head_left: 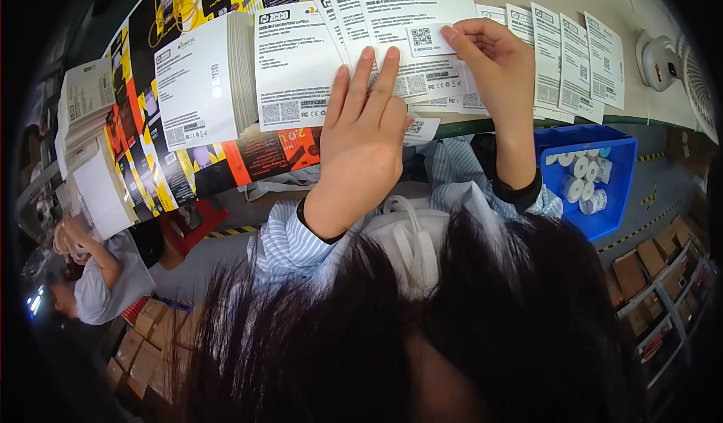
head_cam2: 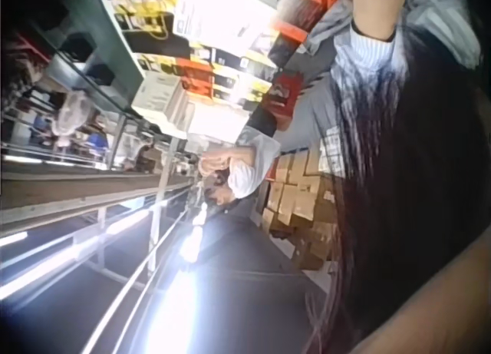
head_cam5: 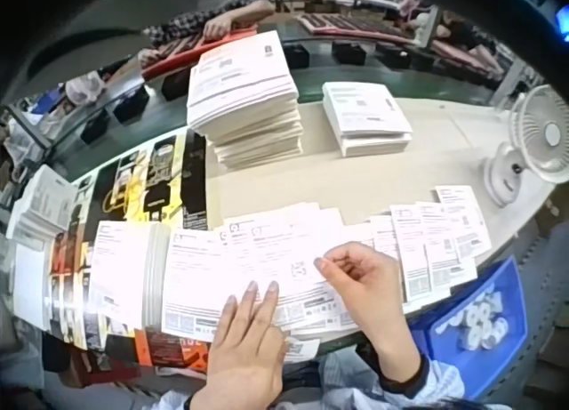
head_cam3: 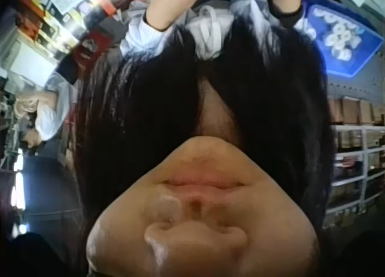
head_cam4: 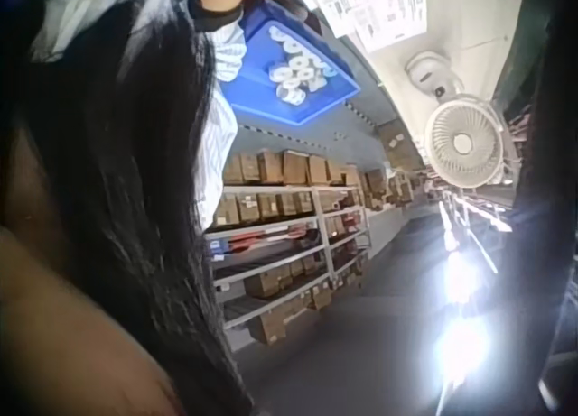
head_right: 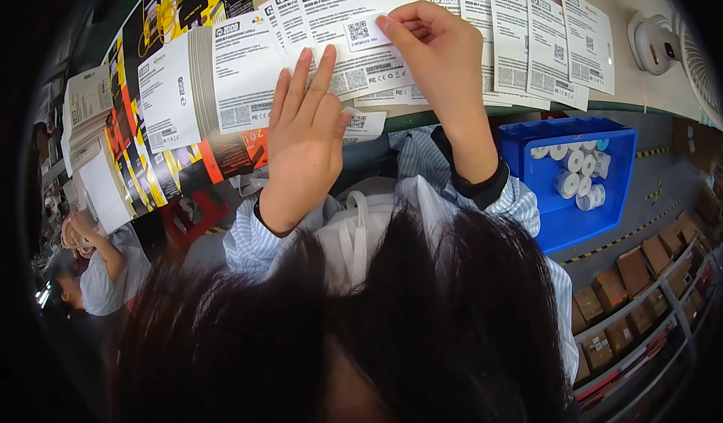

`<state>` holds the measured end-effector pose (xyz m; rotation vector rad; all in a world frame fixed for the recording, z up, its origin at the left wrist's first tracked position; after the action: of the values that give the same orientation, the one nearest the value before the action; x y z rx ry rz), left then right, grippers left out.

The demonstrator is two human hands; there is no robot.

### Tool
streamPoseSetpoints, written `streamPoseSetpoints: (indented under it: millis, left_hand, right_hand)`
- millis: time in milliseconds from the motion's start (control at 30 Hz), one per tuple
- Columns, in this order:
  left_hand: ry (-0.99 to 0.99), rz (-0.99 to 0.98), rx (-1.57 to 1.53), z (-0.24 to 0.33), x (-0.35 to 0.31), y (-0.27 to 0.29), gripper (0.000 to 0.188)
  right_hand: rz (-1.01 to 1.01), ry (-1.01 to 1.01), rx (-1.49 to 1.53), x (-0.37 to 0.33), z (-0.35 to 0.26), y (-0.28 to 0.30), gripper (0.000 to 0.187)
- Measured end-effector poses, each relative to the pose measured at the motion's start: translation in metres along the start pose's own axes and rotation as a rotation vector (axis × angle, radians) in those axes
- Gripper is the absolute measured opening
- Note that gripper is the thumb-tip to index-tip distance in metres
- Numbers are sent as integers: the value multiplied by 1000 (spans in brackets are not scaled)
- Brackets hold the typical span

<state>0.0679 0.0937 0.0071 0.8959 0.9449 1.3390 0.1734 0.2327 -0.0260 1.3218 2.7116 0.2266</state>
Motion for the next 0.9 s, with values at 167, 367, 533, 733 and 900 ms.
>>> streamPoseSetpoints:
  millis: [167,367,533,733,900]
  left_hand:
    - [-19,12,-8,-2,2,-1,10]
    - [-19,22,-5,-2,1,-3,9]
    - [-39,28,-6,0,1,0,9]
    - [-45,56,-157,-6,-2,9,10]
    - [-21,76,-72,-10,-10,10,11]
  right_hand:
    - [3,-9,-7,0,1,1,14]
    - [30,-9,-237,-4,-4,-13,20]
    - [179,118,-612,-3,-8,-15,34]
    - [149,202,-499,-7,-6,-6,31]
    - [-400,485,-852,-24,-32,-32,51]
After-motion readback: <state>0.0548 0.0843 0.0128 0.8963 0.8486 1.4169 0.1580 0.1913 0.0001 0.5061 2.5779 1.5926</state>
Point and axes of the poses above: each hand's wrist, its own x-axis towards the middle knuckle, its own y-axis out of the back of the hand, z = x × y, the point moved 2 cm from there along x, towards the middle knuckle, and after that the axes turned 14 degrees about -z, right-handed, at the moved point
